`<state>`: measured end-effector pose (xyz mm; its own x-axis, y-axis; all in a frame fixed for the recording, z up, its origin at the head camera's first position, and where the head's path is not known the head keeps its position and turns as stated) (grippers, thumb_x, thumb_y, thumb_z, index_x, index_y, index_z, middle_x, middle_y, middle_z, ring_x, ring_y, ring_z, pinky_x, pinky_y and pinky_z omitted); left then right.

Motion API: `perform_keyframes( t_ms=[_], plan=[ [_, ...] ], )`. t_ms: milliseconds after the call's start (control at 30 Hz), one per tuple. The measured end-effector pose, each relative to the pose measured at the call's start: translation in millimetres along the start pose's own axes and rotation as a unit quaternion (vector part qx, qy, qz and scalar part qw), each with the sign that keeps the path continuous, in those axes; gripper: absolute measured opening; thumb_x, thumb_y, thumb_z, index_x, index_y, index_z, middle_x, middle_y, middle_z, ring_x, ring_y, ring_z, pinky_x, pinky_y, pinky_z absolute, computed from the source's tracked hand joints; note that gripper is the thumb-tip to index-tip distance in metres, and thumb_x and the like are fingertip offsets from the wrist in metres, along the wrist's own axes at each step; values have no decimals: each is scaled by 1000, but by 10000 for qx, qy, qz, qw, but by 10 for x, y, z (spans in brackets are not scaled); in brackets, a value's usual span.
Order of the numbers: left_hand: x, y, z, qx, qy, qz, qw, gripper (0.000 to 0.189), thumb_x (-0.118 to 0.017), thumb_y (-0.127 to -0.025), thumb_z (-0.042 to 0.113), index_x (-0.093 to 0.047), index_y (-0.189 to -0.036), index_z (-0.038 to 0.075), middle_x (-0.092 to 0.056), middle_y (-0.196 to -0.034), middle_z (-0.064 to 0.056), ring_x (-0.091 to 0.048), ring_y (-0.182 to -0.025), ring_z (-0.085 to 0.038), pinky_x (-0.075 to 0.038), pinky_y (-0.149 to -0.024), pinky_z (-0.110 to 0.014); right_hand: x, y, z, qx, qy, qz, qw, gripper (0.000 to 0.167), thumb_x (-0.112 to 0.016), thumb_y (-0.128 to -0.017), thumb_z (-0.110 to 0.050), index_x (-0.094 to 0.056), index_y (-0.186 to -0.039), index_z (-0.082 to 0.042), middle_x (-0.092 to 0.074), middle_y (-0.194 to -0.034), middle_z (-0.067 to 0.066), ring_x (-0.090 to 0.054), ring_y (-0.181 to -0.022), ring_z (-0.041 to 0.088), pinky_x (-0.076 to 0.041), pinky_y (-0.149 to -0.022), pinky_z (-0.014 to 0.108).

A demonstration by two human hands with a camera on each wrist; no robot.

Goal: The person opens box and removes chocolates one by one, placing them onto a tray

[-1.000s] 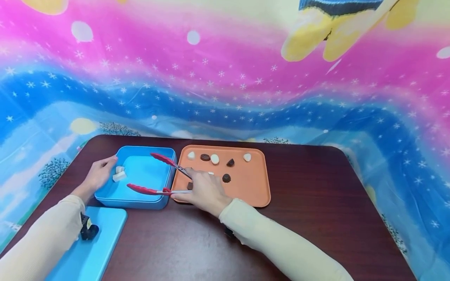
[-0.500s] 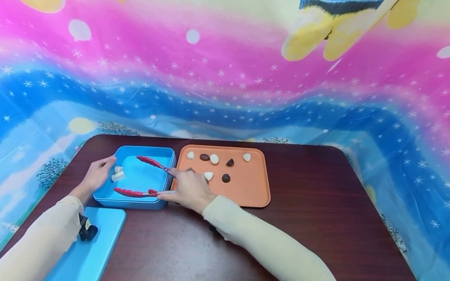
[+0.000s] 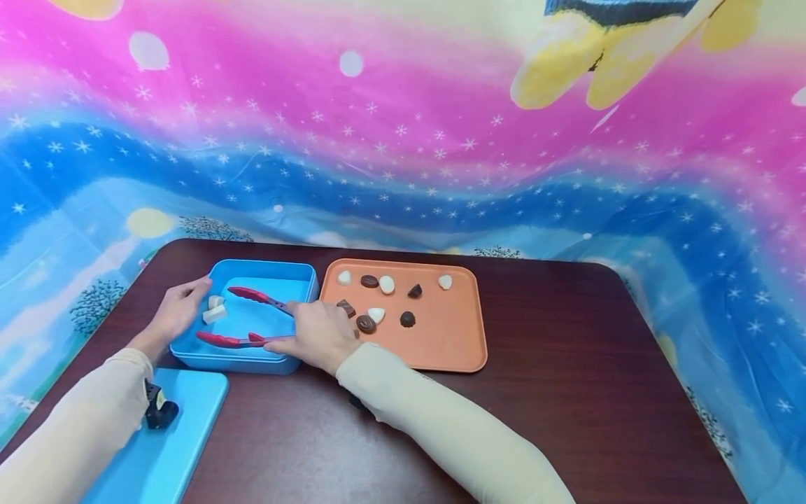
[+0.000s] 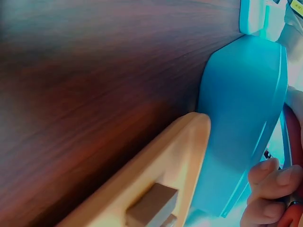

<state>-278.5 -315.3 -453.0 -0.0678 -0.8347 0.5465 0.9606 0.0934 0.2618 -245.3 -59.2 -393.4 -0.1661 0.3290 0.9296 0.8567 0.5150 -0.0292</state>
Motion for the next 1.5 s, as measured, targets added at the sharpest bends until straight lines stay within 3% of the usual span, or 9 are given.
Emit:
perform_keyframes(
  t_ms=[200,433,800,900,1133,1300,1500],
  plan=[
    [8,-10,16,-20,-88,83,9999,75,-20,-106,60,-14,-162,9,-15,-167,-26,-14,-153,-52,-20,-119,-73,-47,-74,-102,84,459,-104,9989,69,-65,-86,-70,-63,-139,-25,-52,-55,-5,-53,-54,9,-41,-42,24],
    [20,-10,33,-44,-112,152,9998,74,-19,-107,57,-15,-161,7,-16,-167,-26,-14,-153,-52,-18,-120,-72,-2,-89,-263,337,1115,78,9932,52,-65,-90,-64,-72,-117,-20,-50,-54,-4,-51,-50,8,-41,-39,22],
    [-3,-12,28,-30,-42,71,10000,74,-20,-107,59,-12,-162,10,-14,-167,-26,-12,-153,-52,-19,-118,-74,-8,-71,-344,337,1391,124,9896,36,-64,-95,-56,-71,-97,-21,-56,-61,-7,-54,-55,7,-41,-42,20],
    [8,-14,27,-62,-75,122,9999,74,-19,-107,59,-13,-162,9,-14,-167,-26,-12,-154,-52,-19,-118,-74,-9,-59,-330,343,1347,98,9902,35,-63,-96,-55,-71,-98,-21,-61,-65,-7,-57,-57,8,-43,-42,22],
    [19,-4,23,-77,-106,123,9998,73,-19,-108,56,-13,-161,7,-14,-167,-26,-11,-153,-53,-18,-118,-74,0,-16,-247,251,1214,80,9923,41,-64,-95,-55,-72,-120,-24,-69,-78,-7,-62,-64,8,-47,-46,21],
    [24,8,40,-37,-99,104,9999,73,-18,-108,57,-13,-161,8,-13,-167,-26,-11,-153,-53,-18,-118,-74,42,49,-170,174,1003,95,9948,41,-65,-95,-55,-71,-121,-24,-61,-67,-8,-55,-57,7,-40,-42,21],
    [13,3,27,30,-99,106,9999,74,-18,-107,58,-12,-162,9,-12,-167,-26,-10,-153,-54,-18,-117,-76,59,146,-122,377,916,247,9948,40,-63,-96,-54,-70,-121,-23,-56,-60,-8,-50,-51,7,-37,-40,20]
  ],
)
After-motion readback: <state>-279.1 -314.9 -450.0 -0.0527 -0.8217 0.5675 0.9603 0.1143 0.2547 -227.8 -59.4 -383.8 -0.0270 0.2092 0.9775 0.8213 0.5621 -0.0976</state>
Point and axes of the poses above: each hand's wrist, its own y-axis away from the middle knuckle, its own x-axis out of the back of the hand, z = x × y, the point moved 7 cm from there along -y, towards the middle knuckle
